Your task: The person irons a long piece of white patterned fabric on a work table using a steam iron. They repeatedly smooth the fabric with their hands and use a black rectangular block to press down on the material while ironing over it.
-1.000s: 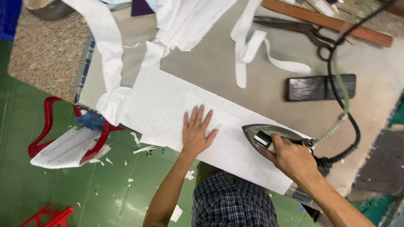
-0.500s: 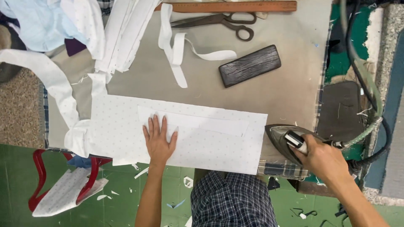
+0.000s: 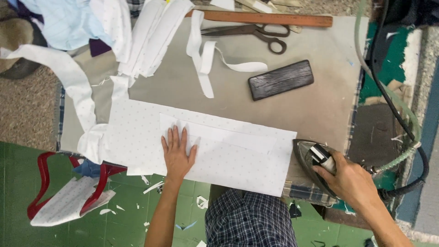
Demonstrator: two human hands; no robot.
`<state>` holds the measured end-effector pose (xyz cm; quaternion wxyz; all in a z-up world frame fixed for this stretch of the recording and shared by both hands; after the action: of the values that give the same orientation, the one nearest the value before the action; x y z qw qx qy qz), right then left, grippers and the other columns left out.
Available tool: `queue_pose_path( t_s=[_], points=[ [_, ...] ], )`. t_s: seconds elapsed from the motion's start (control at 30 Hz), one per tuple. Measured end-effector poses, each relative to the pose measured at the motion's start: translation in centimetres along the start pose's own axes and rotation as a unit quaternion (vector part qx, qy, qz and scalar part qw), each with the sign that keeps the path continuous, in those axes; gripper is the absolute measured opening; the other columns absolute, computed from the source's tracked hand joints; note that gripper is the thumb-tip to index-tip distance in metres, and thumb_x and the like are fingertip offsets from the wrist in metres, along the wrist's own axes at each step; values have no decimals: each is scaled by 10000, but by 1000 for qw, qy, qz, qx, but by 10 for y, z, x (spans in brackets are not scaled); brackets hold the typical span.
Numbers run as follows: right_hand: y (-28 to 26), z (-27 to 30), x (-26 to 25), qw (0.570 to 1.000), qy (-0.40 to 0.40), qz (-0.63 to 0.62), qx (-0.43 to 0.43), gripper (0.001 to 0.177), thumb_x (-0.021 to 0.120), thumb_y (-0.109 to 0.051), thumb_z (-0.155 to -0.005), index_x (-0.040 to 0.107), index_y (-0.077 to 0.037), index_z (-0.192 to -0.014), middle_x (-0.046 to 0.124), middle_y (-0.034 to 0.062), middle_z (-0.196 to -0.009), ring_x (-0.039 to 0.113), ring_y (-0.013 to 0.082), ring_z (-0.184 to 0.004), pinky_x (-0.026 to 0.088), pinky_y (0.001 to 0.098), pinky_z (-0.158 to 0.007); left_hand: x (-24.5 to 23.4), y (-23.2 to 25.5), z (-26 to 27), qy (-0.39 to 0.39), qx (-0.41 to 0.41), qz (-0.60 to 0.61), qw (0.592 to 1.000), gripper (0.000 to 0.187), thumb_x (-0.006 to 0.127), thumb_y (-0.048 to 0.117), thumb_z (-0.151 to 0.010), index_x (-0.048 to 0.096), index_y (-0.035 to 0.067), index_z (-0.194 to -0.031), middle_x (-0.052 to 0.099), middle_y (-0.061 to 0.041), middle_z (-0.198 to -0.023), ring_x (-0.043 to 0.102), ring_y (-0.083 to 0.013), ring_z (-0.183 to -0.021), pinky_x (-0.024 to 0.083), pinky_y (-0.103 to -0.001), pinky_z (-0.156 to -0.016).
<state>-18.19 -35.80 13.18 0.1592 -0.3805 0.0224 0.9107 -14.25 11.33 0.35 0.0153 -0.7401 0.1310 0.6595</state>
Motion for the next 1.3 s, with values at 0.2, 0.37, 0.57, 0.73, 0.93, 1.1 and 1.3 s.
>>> queue_pose_path(
  t_s=[0.2, 0.37, 0.57, 0.73, 0.93, 1.1, 1.3],
  points=[
    [-91, -16, 7, 985, 4, 67, -160, 652, 457, -600, -945, 358, -186, -1440, 730, 139, -975, 739, 376, -672, 640, 520, -623, -3, -3, 1, -49, 12, 12, 999, 696, 391, 541, -1035, 365, 112, -1582, 300, -208, -1647, 244, -388, -1544, 117, -592, -1258],
    [-179, -33, 15, 960, 16, 128, -248, 605, 461, -601, -971, 442, -199, -1422, 738, 137, -1101, 774, 364, -972, 622, 503, -831, 17, -13, 2, -8, 7, 35, 999, 742, 512, 633, -951, 428, 226, -1565, 353, -162, -1635, 288, -352, -1524, 105, -616, -1236],
    [-221, -43, 23, 952, 8, 161, -258, 623, 476, -626, -962, 475, -170, -1386, 745, 144, -1042, 778, 362, -937, 625, 481, -802, 7, -14, -4, -6, 1, 82, 997, 744, 504, 639, -955, 416, 231, -1571, 357, -160, -1635, 315, -365, -1511, 137, -617, -1229],
    [-229, -42, 17, 971, -76, 174, -143, 629, 386, -679, -958, 434, -184, -1344, 721, 144, -1115, 736, 450, -913, 579, 551, -766, -5, -14, -6, -59, 2, 75, 995, 681, 353, 600, -1035, 401, 190, -1577, 297, -105, -1670, 233, -307, -1561, 101, -554, -1267],
    [-219, -49, 28, 972, -21, 180, -152, 614, 448, -674, -920, 477, -221, -1334, 740, 112, -1137, 726, 420, -1019, 584, 549, -851, -6, -58, -4, -61, -166, 2, 984, 762, 239, 601, -1048, 308, 78, -1598, 201, -177, -1684, 149, -361, -1567, 39, -544, -1271],
    [-212, -55, 36, 965, -3, 199, -171, 631, 440, -676, -920, 452, -200, -1332, 755, 112, -1063, 746, 415, -943, 593, 546, -789, -22, -52, -6, -30, -118, 12, 992, 782, 296, 590, -1050, 348, 6, -1567, 305, -187, -1649, 233, -345, -1550, 100, -545, -1277],
    [-214, -53, 33, 965, -9, 201, -168, 649, 430, -678, -923, 442, -196, -1358, 751, 107, -1092, 749, 413, -952, 596, 543, -785, -13, -50, -6, -40, -61, 50, 996, 742, 356, 618, -1028, 359, 131, -1589, 269, -115, -1677, 230, -314, -1561, 97, -549, -1274]
  ],
)
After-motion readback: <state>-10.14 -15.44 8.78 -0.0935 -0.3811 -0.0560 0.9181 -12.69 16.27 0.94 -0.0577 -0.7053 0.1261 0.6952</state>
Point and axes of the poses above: each hand's wrist, its own z-axis away from the middle knuckle, its own x-axis out of the palm, y = z × x, the point moved 3 cm from there along -z, towards the middle knuckle
